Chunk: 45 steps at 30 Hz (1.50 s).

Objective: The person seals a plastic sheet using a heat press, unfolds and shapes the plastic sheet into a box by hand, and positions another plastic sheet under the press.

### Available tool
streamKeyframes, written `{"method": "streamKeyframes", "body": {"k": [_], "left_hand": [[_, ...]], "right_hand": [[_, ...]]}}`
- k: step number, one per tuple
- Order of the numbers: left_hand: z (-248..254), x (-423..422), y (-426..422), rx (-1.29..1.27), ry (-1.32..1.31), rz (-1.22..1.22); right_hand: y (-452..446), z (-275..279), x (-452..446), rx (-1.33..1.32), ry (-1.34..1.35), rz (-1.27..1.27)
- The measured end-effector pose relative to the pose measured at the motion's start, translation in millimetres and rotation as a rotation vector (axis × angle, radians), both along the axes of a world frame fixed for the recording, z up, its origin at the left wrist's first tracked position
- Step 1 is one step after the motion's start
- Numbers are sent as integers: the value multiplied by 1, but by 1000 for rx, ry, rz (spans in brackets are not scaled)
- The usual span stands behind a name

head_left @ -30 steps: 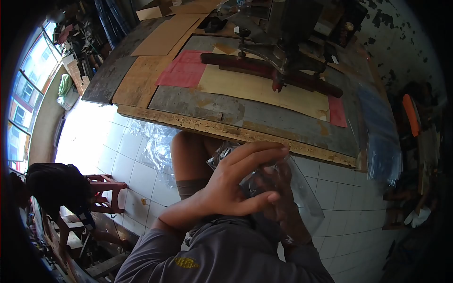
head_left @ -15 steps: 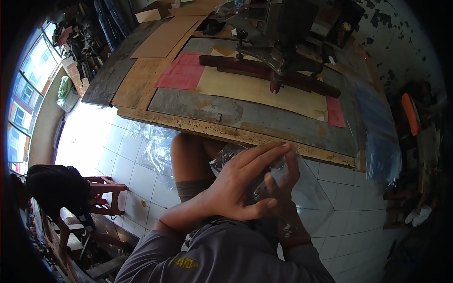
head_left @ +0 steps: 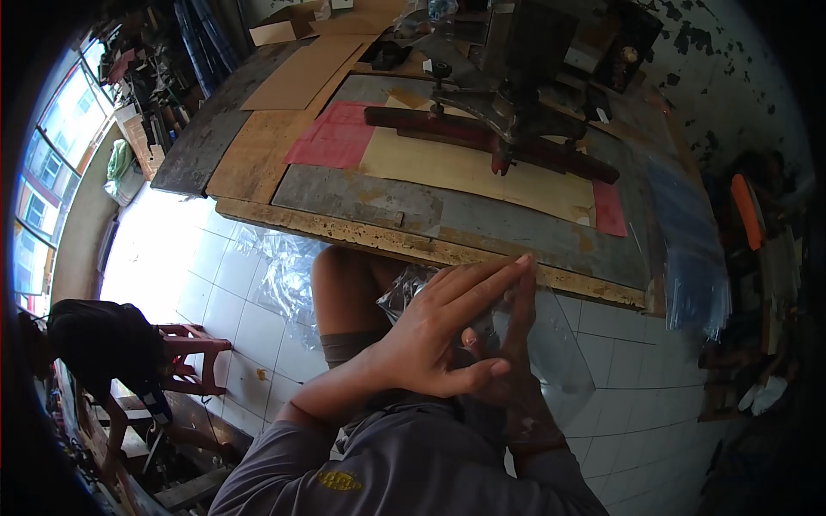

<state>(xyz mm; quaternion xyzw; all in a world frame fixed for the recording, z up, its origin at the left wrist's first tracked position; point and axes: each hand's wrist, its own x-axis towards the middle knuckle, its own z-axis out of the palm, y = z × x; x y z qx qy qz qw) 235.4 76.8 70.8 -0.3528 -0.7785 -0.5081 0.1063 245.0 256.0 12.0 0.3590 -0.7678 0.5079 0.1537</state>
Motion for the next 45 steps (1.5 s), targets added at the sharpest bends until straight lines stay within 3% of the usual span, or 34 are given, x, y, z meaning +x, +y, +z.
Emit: {"method": "streamKeyframes", "body": {"k": [4, 11, 32, 35, 41, 45], "left_hand": [[-1, -2, 2, 4, 11, -19], [-1, -9, 2, 54, -7, -89], [0, -13, 7, -22, 93, -57], [-2, -12, 7, -15, 76, -54], [0, -6, 3, -34, 40, -60], [3, -4, 3, -31, 39, -105]], "right_hand": [[0, 10, 5, -36, -127, 30], [18, -17, -10, 55, -2, -19], [9, -22, -19, -262, -149, 395], [9, -2, -20, -184, 85, 311], [17, -2, -15, -312, -238, 230], [15, -24, -18, -250, -63, 79]]}}
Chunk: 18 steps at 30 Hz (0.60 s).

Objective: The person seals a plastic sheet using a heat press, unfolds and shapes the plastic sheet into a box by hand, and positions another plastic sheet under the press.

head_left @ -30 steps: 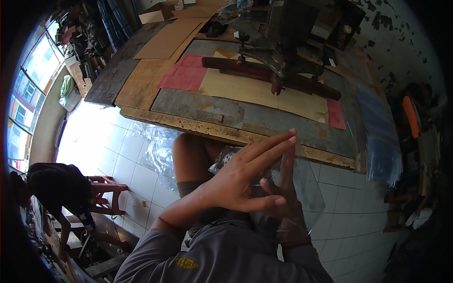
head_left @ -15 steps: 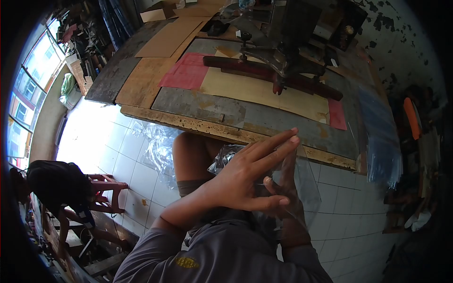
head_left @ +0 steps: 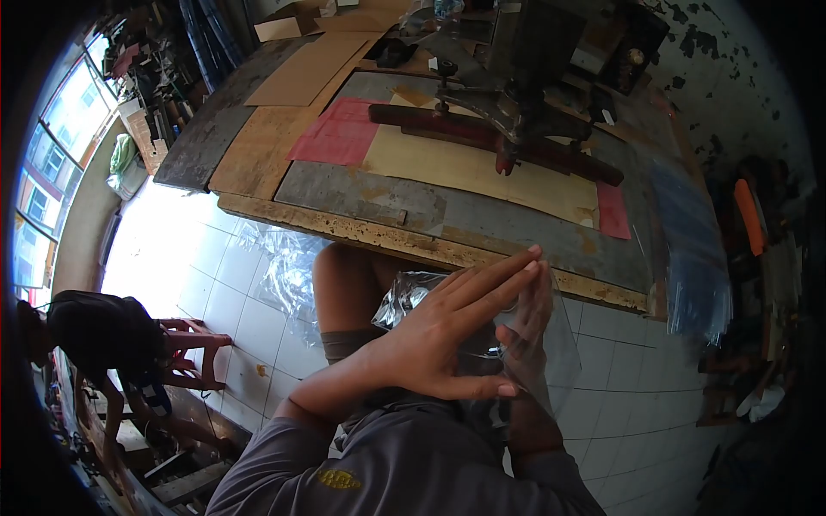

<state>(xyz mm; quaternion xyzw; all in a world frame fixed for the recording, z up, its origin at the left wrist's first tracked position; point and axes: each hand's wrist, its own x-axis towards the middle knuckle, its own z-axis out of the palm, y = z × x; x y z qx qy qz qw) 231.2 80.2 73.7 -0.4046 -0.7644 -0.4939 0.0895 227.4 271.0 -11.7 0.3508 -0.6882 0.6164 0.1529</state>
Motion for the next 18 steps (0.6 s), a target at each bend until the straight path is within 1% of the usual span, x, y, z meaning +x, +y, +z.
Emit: {"method": "streamKeyframes", "body": {"k": [2, 4, 6, 11, 13, 15, 17, 18], "left_hand": [[-2, -1, 3, 9, 12, -6], [-3, -1, 3, 5, 17, -10], [-2, -3, 2, -14, 14, -18], [-6, -6, 1, -52, 69, 11], [-7, -6, -1, -68, 84, 20], [-4, -5, -4, -79, 94, 19], [3, 2, -12, -118, 32, 107], [7, 7, -18, -137, -3, 149]], "right_hand": [[-4, -2, -2, 2, 7, -18], [-6, 0, -10, -7, 20, 60], [-7, 0, -8, -15, -27, 94], [-6, -20, -22, -133, 88, 248], [-3, -20, -17, -115, -6, 194], [2, -16, -2, -82, -175, 84], [9, -14, 1, -141, -167, 13], [14, -15, -1, -222, -59, 10]]}}
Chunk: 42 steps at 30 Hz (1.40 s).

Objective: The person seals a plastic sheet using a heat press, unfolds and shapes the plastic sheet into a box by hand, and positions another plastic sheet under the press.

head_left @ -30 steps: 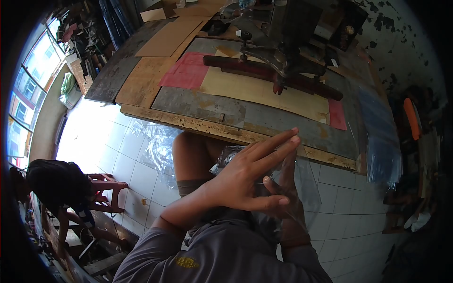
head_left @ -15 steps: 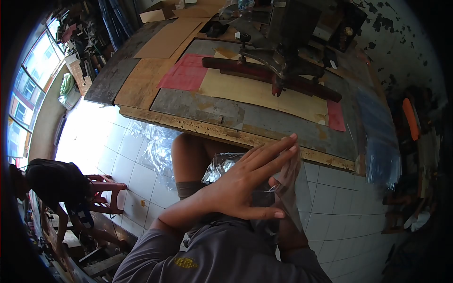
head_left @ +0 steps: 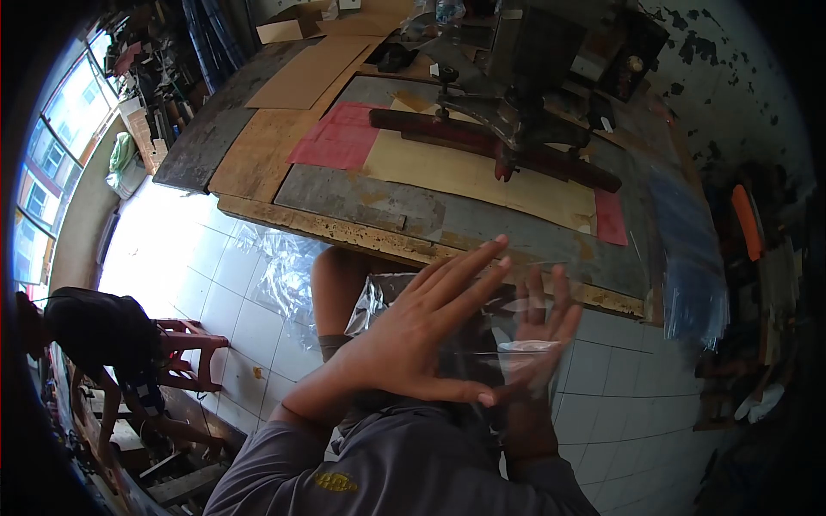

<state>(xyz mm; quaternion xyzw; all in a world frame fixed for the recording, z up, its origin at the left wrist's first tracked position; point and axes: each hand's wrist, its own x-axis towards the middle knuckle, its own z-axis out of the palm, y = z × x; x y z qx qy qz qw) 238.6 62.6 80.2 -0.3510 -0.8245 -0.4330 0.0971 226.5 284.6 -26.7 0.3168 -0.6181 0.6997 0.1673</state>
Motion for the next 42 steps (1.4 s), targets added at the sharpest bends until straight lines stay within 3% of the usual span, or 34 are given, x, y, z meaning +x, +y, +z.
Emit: {"method": "streamKeyframes", "body": {"k": [3, 8, 14, 17, 23, 28, 38, 39, 42], "left_hand": [[-4, 7, -22, -115, -77, 86], [-29, 11, -57, -158, -217, 111], [-71, 12, -78, 117, -289, 103], [-101, 11, -72, 229, -324, 47], [-128, 16, -45, 215, -399, 91], [-152, 11, -35, 429, -463, 122], [-142, -3, -5, 1029, -362, 233], [-140, -6, -6, 924, -339, 179], [-126, -8, 9, 1045, -420, 77]], "right_hand": [[12, 3, -3, -172, 134, 75], [14, 18, 7, -396, -31, 10], [22, 17, 1, -462, -48, 47], [27, 16, -7, -425, 97, 222], [27, 21, -8, -343, 128, 196], [37, 17, -3, -248, 174, 136], [30, 26, -2, -346, 206, 266], [28, 28, -1, -376, 193, 268], [27, 28, 2, -415, 148, 209]]}}
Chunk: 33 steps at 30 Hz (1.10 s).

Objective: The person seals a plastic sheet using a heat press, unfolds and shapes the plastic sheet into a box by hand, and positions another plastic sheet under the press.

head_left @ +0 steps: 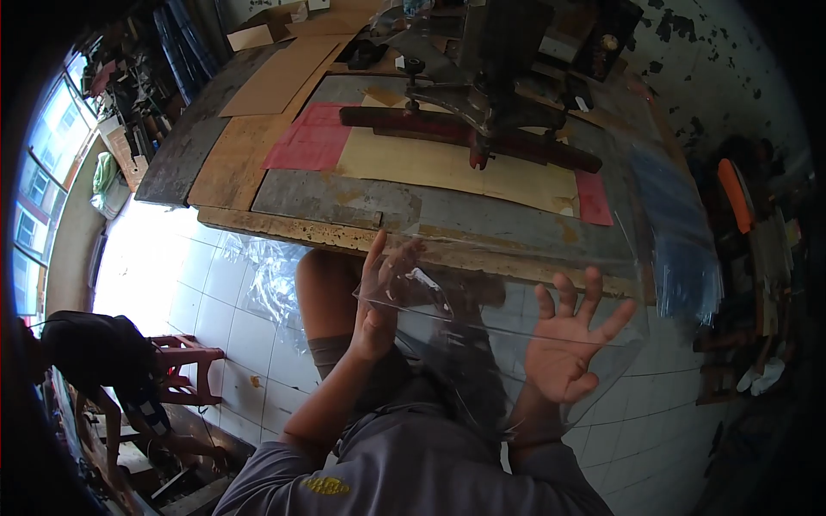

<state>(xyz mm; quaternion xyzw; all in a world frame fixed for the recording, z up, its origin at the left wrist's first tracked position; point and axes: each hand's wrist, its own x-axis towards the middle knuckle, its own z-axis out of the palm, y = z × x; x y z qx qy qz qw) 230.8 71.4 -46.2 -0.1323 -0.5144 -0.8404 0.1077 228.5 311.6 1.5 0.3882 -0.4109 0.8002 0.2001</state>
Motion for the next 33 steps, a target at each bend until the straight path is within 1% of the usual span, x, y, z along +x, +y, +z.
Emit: {"method": "streamKeyframes", "body": {"k": [2, 4, 5, 8, 9, 12, 13, 14, 15, 18, 21, 24, 25, 27, 28, 30, 31, 33], "left_hand": [[2, -2, 4, 36, 30, -15], [11, -3, 6, 56, 29, -13], [15, -5, 7, 49, 60, -35], [50, 1, 18, -57, 8, -59], [60, 4, 22, -99, 3, -81], [62, 4, 29, -272, 83, -75], [64, 2, 27, -419, 155, -39], [66, 3, 28, -422, 142, -42], [68, 4, 30, -424, 129, -44], [61, 2, 32, -368, 142, -23], [62, 4, 34, -338, 128, -16], [60, 5, 36, -330, 124, 3], [58, 4, 37, -325, 129, 14], [58, 3, 40, -229, 150, -10], [58, 2, 41, -181, 161, -22], [62, 1, 41, -183, 134, -15], [63, 0, 40, -183, 119, -9], [62, -3, 35, -273, 120, -52]], "right_hand": [[2, -2, -3, 19, 3, 8], [-4, -7, -3, 137, -69, -83], [-7, -9, -3, 219, -99, -113], [-21, -13, 2, 517, -171, -180], [-27, -14, 2, 572, -129, -179], [-44, -19, -2, 700, -6, -183], [-50, -21, -5, 720, 34, -182], [-52, -23, -6, 741, 74, -180], [-50, -27, -5, 724, 51, -103], [-50, -27, -6, 669, 113, -203], [-49, -22, -1, 725, 134, -317], [-56, -14, 5, 532, -93, -282], [-56, -16, 5, 498, -116, -205], [-55, -25, 4, 426, -159, -53], [-53, -29, 0, 433, -112, -24], [-49, -33, -9, 446, -18, 37], [-50, -32, -7, 406, -63, 87], [-52, -30, 1, 327, -155, 188]]}}
